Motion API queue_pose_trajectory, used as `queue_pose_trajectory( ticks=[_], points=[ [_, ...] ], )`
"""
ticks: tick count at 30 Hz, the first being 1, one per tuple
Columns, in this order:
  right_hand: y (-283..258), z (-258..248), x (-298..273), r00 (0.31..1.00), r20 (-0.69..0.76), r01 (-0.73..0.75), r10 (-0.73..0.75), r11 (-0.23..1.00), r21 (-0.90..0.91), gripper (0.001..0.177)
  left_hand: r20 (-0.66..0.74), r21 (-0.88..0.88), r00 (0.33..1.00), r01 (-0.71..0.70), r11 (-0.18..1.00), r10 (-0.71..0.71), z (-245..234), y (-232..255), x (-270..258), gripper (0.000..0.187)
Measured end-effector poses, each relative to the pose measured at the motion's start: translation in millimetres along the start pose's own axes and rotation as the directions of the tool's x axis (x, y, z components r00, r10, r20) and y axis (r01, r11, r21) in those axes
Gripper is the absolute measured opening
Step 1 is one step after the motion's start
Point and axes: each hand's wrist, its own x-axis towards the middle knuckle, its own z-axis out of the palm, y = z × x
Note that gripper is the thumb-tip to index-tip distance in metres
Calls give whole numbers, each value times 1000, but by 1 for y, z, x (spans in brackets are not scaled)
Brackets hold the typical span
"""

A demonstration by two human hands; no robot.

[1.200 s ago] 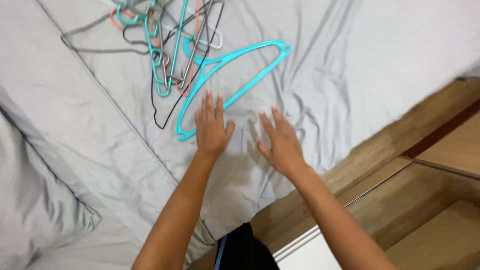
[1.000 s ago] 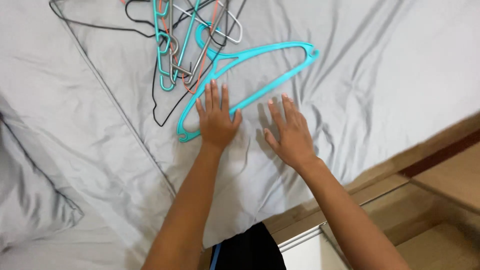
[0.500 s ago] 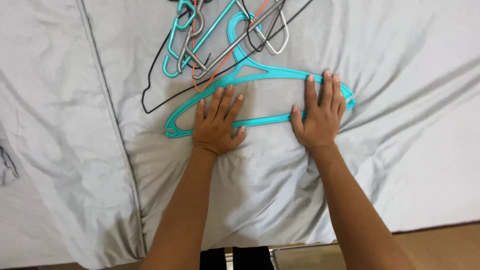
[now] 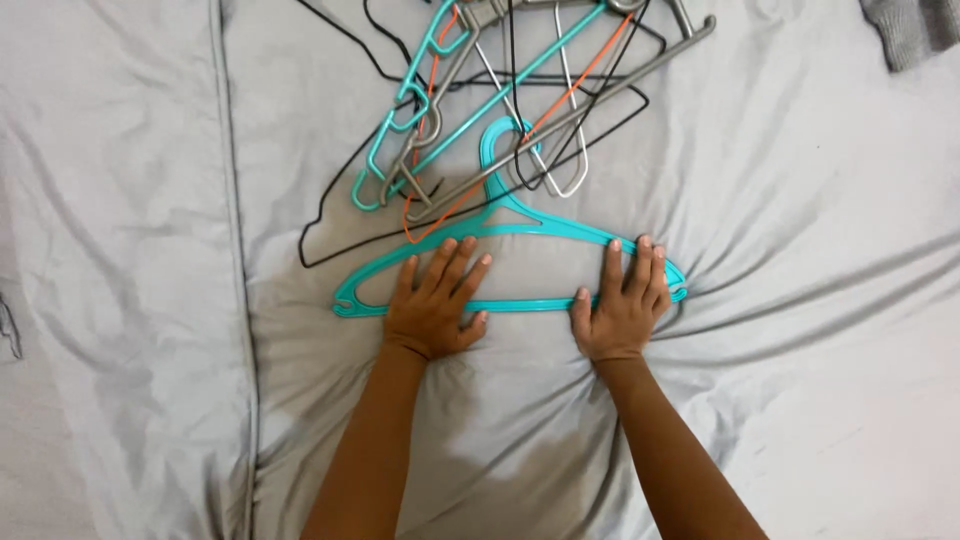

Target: Hanging a white t-shirt on a plastic hanger and placing it in a closet.

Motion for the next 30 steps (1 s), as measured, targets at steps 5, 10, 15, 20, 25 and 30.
queue_pose_trajectory(
  ticks=[5,10,15,20,25,30],
  points=[
    [2,4,-1,1000,-3,-11,11,1000,3,69,-10,-55,1000,7,998,-7,3,-1,-1,75],
    [0,-1,-3,1000,18,-18,18,1000,8,69,11,-56,1000,8,998,-8,2,0,-2,76],
    [-2,1,-1,1000,11,-29,29,999,-23,70,-10,-35,1000,1,999,-1,2,-2,-2,75],
    [-2,-3,2,999,20,-34,34,999,-14,70,-12,-34,1000,-16,999,15,5,-3,0,76],
    [-4,-1,-1,999,12,-43,43,999,-15,70,-14,-13,1000,-19,1000,19,4,-2,-5,76],
    [-3,-4,0,999,27,-30,30,999,-17,71,-1,3,1000,-5,1000,5,6,-2,-4,77]
  ],
)
